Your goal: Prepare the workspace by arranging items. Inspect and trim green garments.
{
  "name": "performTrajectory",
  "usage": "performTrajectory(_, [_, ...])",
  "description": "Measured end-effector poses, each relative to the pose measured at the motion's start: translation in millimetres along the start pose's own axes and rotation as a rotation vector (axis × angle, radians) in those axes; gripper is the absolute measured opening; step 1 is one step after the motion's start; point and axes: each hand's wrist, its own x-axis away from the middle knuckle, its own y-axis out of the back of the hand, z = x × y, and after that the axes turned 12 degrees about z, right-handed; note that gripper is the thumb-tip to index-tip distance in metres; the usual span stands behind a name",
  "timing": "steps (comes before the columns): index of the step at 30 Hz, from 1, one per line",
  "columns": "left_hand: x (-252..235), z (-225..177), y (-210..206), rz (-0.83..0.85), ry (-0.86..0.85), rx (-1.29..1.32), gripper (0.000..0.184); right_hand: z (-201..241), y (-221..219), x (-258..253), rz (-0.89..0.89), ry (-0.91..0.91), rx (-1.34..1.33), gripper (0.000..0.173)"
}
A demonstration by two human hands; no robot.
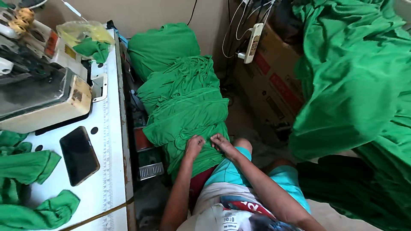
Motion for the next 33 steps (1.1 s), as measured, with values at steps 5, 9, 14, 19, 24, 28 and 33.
performTrajectory(5, [1.9,0.5,2.6,-0.024,0.032,0.204,0.025,0.4,-4.1,0.4,0.009,-0.035,0.202,0.025])
performTrajectory(9, [1.7,2.8,0.1,-0.071,0.004,0.296,0.023,5.5,-5.5,-1.8,0.029,-0.102,0.376,0.031])
performTrajectory(14, [0.4,5.7,-2.4,-0.116,-0.02,0.32,0.023,4.0,-4.9,-5.2,0.047,-0.098,0.481,0.029])
performTrajectory(19, [1.2,4.0,0.0,-0.123,-0.006,0.361,0.023,3.8,-6.9,-5.1,0.04,-0.099,0.483,0.03])
performTrajectory(24, [2.2,4.8,0.6,-0.144,-0.027,0.405,0.022,5.9,-10.3,-7.9,0.024,-0.114,0.546,0.033])
performTrajectory(28, [2.6,5.0,0.2,-0.156,-0.019,0.419,0.021,9.9,-14.2,-9.1,0.018,-0.113,0.614,0.034])
performTrajectory(33, [5.2,4.0,-0.6,-0.205,-0.032,0.532,0.021,2.3,-10.9,-8.2,-0.008,-0.053,0.467,0.031])
